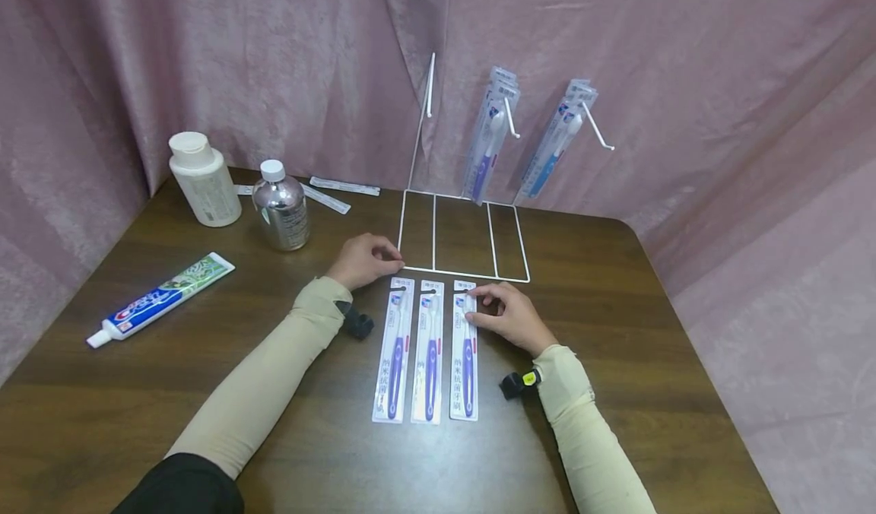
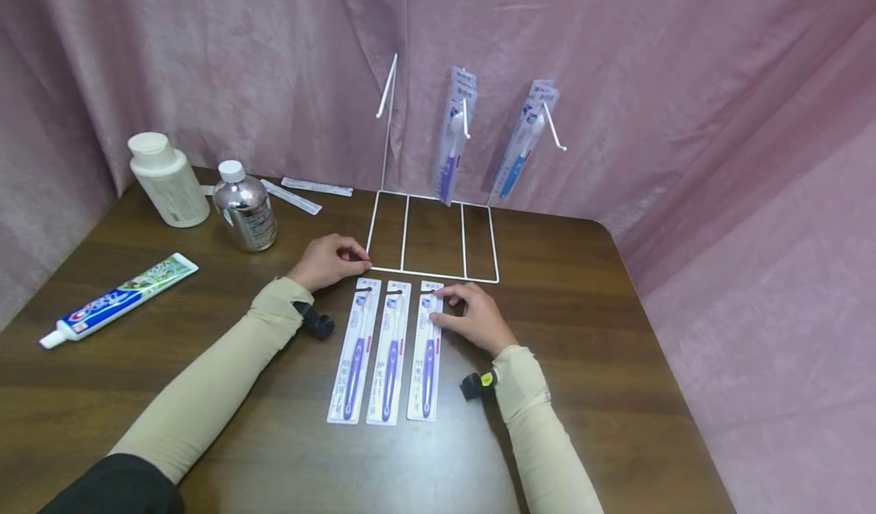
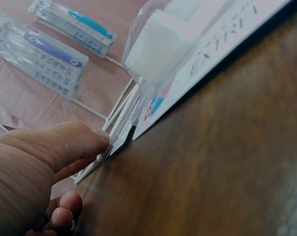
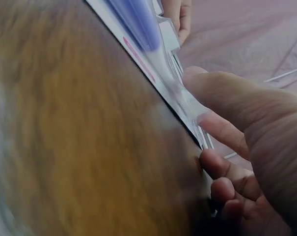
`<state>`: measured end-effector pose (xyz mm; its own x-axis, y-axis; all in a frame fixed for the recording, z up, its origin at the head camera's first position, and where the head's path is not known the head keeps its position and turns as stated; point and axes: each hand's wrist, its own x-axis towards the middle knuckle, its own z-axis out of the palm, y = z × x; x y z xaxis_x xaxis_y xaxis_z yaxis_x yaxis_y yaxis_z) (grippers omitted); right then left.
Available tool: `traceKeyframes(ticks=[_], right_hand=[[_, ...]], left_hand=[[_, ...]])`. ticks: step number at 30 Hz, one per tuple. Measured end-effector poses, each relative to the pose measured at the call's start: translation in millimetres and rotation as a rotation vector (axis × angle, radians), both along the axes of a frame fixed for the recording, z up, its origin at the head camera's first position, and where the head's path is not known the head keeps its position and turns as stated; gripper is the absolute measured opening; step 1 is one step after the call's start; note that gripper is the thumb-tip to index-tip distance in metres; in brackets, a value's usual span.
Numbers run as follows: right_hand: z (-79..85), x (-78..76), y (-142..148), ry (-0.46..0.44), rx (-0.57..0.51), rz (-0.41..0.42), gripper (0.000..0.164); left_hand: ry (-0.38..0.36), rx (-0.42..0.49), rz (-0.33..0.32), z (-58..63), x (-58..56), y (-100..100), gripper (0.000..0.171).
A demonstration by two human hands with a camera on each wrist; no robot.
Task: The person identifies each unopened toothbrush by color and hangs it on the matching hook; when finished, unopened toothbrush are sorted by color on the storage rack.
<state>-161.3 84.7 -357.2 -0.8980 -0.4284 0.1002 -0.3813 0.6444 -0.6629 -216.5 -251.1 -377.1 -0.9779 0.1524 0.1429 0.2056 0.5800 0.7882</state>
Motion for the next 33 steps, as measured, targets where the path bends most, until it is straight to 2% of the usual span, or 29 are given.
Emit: traceKeyframes(ticks=[13,21,23,25,29,33], right_hand=[[-5.1,-1.6,0.8,0.062,-0.044,0.014,0.032],[-1.8,-2.2,-3.1,0.051,-0.130,-0.041,0.032],[8.9,-1.9,-5.3,0.083,-0.129,-0.052,0.032],[26.4,-0.8,-8.1,0.147,-0.126,-0.064,0.033],[75.0,4.1,-14.2,0.418,-0.140,-0.093,0.037],[117.4,11.6,-20.9,0.693,-0.234,-0.164,0.040]], left_hand=[[0.008,0.005,0.004,-3.4,-2.5,1.8,0.015],[-0.005,-0.002,-0.004,-0.6,0.2,-0.7,0.017],[-0.006,-0.007,0.002,1.5,0.8,-2.2,0.017],[-0.002,-0.009,0.008,3.2,0.9,-3.8,0.017],[0.006,-0.013,0.017,2.7,-0.2,-4.6,0.016],[0.001,-0.007,-0.004,-1.3,0.5,1.1,0.016]])
